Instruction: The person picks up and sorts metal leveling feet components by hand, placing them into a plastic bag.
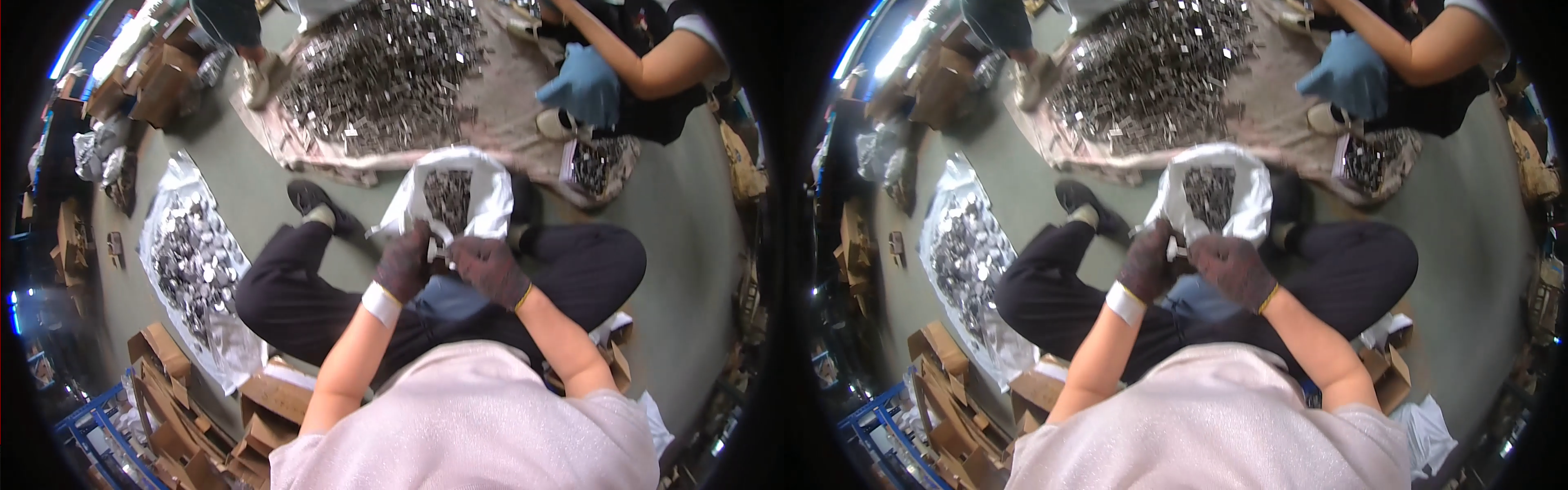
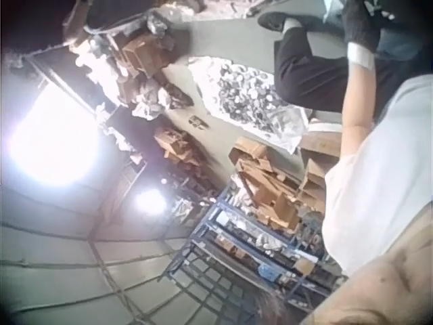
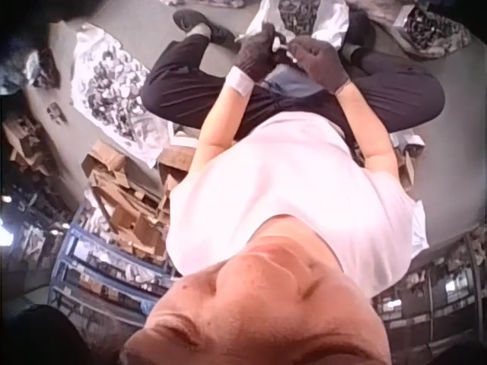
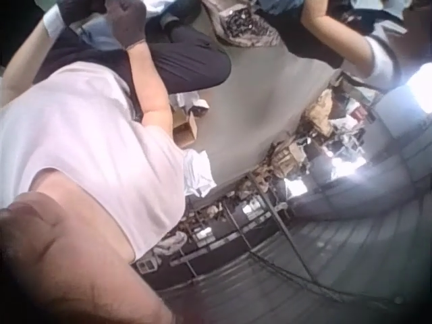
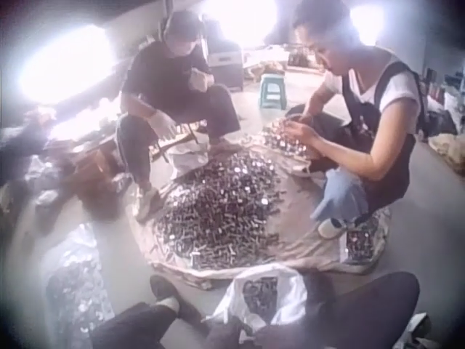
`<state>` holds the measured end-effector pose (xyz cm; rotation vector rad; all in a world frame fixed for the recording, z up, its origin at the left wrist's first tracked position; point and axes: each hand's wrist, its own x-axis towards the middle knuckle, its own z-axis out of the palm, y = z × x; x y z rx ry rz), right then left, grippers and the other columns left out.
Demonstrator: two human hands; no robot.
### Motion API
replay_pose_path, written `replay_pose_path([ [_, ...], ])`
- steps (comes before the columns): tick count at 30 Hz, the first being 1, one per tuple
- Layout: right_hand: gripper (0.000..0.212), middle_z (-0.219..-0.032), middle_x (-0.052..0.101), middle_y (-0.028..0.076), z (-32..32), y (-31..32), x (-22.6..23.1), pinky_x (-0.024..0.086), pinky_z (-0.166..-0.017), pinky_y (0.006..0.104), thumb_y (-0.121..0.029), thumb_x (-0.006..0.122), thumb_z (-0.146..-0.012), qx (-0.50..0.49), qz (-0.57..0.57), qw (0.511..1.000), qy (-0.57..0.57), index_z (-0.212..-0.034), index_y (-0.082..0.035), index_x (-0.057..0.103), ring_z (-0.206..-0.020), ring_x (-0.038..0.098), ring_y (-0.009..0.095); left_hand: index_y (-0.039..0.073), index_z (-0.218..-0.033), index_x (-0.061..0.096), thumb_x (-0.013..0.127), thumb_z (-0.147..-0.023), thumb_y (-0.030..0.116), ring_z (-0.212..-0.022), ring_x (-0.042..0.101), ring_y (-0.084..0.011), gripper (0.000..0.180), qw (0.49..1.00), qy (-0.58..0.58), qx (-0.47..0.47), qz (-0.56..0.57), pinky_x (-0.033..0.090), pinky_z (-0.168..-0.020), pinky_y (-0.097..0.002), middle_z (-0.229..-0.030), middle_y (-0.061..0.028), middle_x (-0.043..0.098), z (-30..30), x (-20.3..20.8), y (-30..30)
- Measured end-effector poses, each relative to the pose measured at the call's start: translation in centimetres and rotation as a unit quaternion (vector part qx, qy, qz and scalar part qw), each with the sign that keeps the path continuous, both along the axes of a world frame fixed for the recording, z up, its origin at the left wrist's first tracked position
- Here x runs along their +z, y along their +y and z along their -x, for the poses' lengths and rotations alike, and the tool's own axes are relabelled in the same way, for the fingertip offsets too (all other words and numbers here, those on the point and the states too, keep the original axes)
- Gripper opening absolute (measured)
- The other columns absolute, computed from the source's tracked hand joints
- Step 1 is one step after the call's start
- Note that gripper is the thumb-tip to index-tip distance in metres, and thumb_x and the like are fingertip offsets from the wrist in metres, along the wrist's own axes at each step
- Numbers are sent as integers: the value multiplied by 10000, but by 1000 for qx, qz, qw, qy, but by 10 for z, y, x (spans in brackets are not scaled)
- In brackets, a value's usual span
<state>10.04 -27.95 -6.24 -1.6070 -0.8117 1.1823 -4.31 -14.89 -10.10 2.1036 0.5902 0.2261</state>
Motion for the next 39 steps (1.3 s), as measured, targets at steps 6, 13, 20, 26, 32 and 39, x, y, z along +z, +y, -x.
replay_pose_path([
  [6, 182, -746, 673, 65, 2, 7, 27, 496, -597, 269, -150, 639, -921, -62, -61, 985, -152, -968, 15, 700, -637, 608, 108, -18, -1308, 520, 677, -897, 261, -958, 623, -246, 520, 723, -229, 136, 638, 542, -862, -441, -1122, -116, 622, 4, 5, -17],
  [13, 156, -817, 715, 161, 4, -1, 35, 539, -650, 308, -109, 646, -905, -38, -38, 963, -264, -952, 27, 705, -714, 705, 188, -76, -1410, 411, 685, -866, 181, -1091, 641, -339, 661, 683, -228, 138, 680, 501, -977, -487, -1231, -216, 616, 10, 24, -31],
  [20, 92, -704, 643, 146, 2, 2, 34, 516, -536, 391, -155, 664, -876, 0, -64, 953, -295, -828, -78, 661, -613, 657, 322, -43, -1318, 536, 605, -935, 224, -892, 609, -149, 472, 755, -150, 152, 620, 501, -819, -301, -999, -96, 664, 10, 30, -24],
  [26, 146, -784, 666, 169, 7, -4, 21, 519, -630, 417, -212, 648, -885, 101, 51, 926, -361, -864, -74, 692, -717, 657, 360, -11, -1036, 668, 584, -961, 259, -764, 576, -116, 292, 850, -96, 195, 481, 477, -716, -272, -836, -48, 654, 8, 17, -35],
  [32, 230, -792, 653, 176, 0, -4, 24, 508, -683, 421, -269, 584, -928, 154, 110, 965, -181, -893, -54, 660, -782, 662, 331, 8, -955, 689, 610, -945, 253, -732, 605, -130, 258, 879, -86, 215, 417, 498, -673, -287, -805, -50, 658, 5, 6, -38],
  [39, 221, -852, 688, 191, -10, -8, 14, 510, -691, 362, -216, 610, -918, 80, 111, 987, -85, -961, -22, 705, -757, 667, 296, -9, -1056, 693, 614, -940, 213, -774, 605, -120, 262, 834, -64, 165, 523, 490, -723, -270, -821, -45, 655, 0, 28, -25],
])
